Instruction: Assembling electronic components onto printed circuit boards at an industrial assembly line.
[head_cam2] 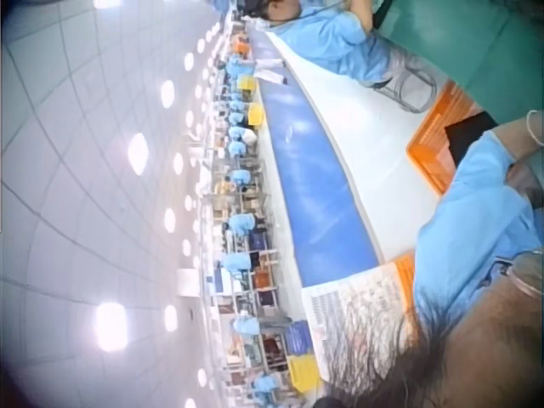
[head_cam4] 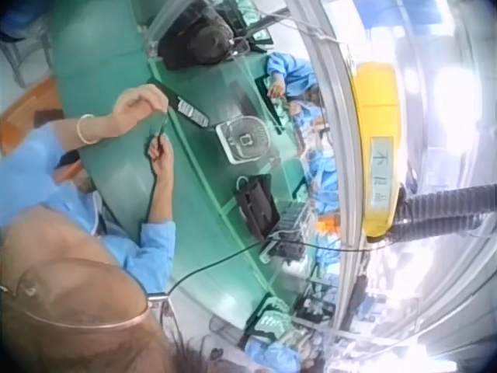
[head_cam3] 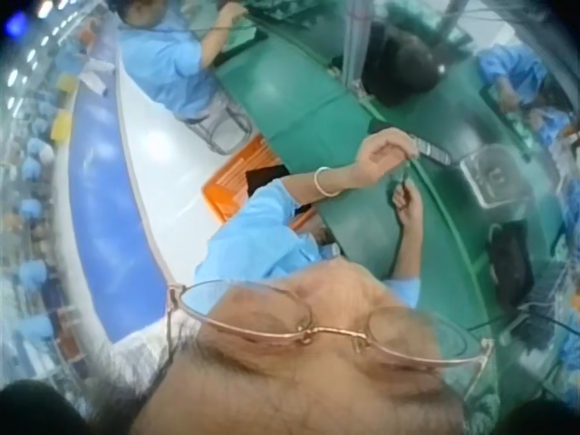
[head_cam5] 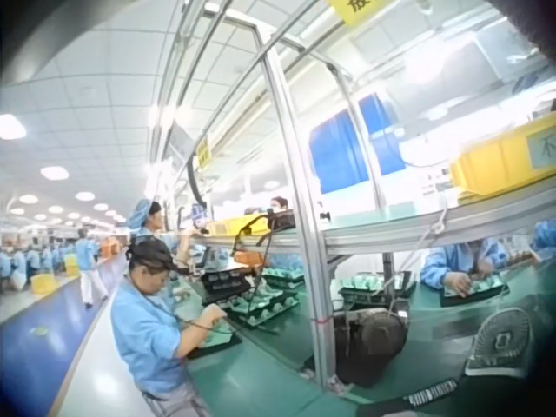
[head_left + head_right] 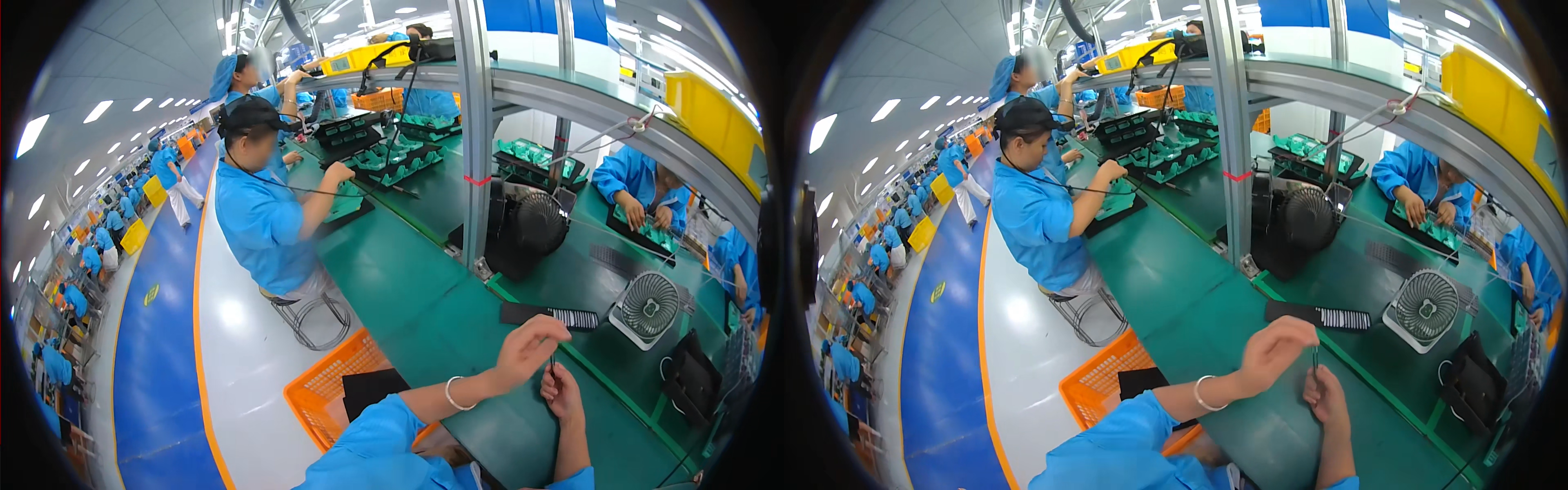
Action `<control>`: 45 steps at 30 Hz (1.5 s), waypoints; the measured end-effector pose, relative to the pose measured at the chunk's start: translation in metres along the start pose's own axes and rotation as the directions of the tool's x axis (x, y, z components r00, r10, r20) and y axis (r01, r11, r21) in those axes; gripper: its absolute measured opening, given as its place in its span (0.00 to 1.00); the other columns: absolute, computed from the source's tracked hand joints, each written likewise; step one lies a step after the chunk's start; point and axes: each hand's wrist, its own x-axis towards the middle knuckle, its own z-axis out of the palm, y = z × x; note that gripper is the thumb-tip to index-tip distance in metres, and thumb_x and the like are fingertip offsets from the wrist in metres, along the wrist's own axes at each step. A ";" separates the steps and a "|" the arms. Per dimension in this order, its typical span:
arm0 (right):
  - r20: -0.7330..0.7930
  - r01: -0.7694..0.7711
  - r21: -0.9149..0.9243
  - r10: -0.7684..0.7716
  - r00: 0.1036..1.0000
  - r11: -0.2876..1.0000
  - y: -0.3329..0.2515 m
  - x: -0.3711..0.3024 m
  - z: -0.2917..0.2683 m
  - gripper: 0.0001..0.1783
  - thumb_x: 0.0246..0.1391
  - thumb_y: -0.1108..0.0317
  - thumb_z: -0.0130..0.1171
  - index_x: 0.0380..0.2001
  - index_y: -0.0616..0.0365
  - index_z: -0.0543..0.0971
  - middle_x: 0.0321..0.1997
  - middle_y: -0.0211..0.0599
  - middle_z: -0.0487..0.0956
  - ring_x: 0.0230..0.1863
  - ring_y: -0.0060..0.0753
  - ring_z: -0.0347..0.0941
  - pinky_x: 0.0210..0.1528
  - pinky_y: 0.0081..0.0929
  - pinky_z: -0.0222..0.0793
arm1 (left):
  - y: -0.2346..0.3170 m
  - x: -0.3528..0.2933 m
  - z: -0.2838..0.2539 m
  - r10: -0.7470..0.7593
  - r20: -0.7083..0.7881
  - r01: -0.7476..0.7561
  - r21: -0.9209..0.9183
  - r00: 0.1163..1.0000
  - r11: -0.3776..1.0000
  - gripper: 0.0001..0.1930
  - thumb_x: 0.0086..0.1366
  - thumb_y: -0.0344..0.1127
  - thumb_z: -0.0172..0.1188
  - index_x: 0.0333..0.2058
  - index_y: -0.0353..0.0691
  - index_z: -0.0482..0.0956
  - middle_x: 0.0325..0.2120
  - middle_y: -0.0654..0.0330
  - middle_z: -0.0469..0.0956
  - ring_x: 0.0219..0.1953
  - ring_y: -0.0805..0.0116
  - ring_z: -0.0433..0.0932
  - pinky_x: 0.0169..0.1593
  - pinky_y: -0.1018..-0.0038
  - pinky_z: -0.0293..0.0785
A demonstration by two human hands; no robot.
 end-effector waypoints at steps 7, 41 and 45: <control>-0.019 -0.007 -0.040 0.006 1.000 0.999 -0.003 0.000 0.005 0.09 0.63 0.62 0.49 0.38 0.56 0.71 0.22 0.25 0.65 0.18 0.16 0.57 0.19 0.17 0.53 | 0.133 0.021 0.049 0.603 -0.002 -0.489 -0.586 0.798 0.646 0.22 0.71 0.50 0.43 0.49 0.39 0.76 0.46 0.49 0.76 0.48 0.50 0.73 0.57 0.54 0.64; 0.052 -0.021 0.027 0.019 0.998 0.999 -0.002 -0.008 0.009 0.09 0.65 0.65 0.45 0.38 0.58 0.71 0.24 0.26 0.66 0.19 0.17 0.55 0.22 0.16 0.52 | 0.144 0.004 0.075 0.749 -0.208 -0.771 -0.286 0.629 0.569 0.21 0.75 0.44 0.37 0.64 0.57 0.63 0.67 0.74 0.55 0.68 0.59 0.53 0.68 0.44 0.41; 0.037 0.008 0.013 -0.008 0.999 1.000 -0.003 -0.008 0.009 0.08 0.65 0.65 0.46 0.38 0.58 0.71 0.24 0.26 0.66 0.20 0.16 0.54 0.22 0.16 0.51 | 0.161 -0.009 0.070 0.809 -0.039 -0.809 0.033 0.586 0.587 0.28 0.74 0.49 0.26 0.69 0.47 0.48 0.71 0.66 0.43 0.72 0.59 0.43 0.70 0.50 0.33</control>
